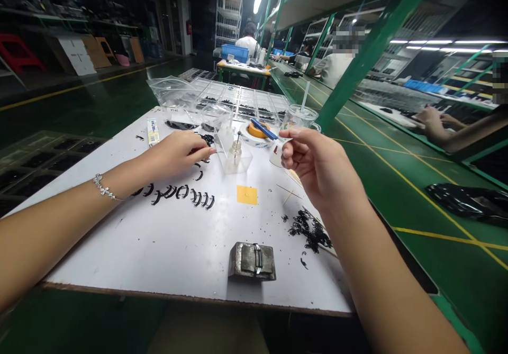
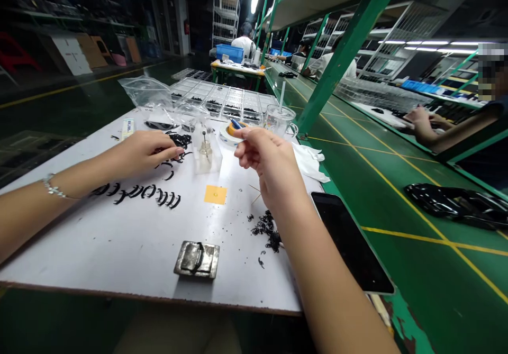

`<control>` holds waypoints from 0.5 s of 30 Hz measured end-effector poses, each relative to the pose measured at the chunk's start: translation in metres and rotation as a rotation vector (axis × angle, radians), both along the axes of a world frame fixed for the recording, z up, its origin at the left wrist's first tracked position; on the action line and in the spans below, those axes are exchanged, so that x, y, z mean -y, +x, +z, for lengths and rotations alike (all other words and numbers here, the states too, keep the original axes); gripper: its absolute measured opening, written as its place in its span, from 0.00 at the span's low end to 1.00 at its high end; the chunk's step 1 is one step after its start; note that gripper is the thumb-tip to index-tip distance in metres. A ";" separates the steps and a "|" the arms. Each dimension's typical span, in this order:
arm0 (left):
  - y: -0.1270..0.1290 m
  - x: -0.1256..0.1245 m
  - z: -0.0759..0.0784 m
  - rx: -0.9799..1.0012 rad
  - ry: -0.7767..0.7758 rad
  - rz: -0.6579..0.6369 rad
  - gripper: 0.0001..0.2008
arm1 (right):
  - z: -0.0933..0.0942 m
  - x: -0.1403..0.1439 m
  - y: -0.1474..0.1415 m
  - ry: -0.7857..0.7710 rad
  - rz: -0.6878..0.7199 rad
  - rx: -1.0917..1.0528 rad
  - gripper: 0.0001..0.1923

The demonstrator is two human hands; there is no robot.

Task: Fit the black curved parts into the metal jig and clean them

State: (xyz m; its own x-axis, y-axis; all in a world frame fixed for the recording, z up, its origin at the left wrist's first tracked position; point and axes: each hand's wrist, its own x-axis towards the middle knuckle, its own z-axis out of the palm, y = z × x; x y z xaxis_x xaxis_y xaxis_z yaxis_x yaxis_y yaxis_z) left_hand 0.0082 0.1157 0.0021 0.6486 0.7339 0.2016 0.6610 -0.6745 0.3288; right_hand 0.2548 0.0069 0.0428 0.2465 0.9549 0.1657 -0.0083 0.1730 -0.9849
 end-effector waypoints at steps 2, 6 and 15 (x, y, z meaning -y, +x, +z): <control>0.003 0.009 0.004 0.067 0.099 -0.029 0.22 | 0.001 -0.001 0.002 -0.034 -0.012 -0.084 0.08; 0.014 0.041 0.013 0.274 0.155 -0.046 0.21 | 0.000 -0.003 0.002 -0.067 -0.010 -0.186 0.08; 0.045 0.100 0.000 0.336 -0.137 -0.552 0.12 | 0.000 -0.003 0.004 -0.072 0.020 -0.119 0.08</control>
State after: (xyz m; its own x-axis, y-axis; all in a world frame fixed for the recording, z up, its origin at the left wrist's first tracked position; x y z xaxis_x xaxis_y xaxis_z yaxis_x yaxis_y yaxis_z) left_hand 0.0534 0.0156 0.0019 0.8551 0.3450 0.3871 0.0766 -0.8223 0.5638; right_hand 0.2592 0.0099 0.0430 0.2415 0.9680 0.0676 -0.1280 0.1008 -0.9866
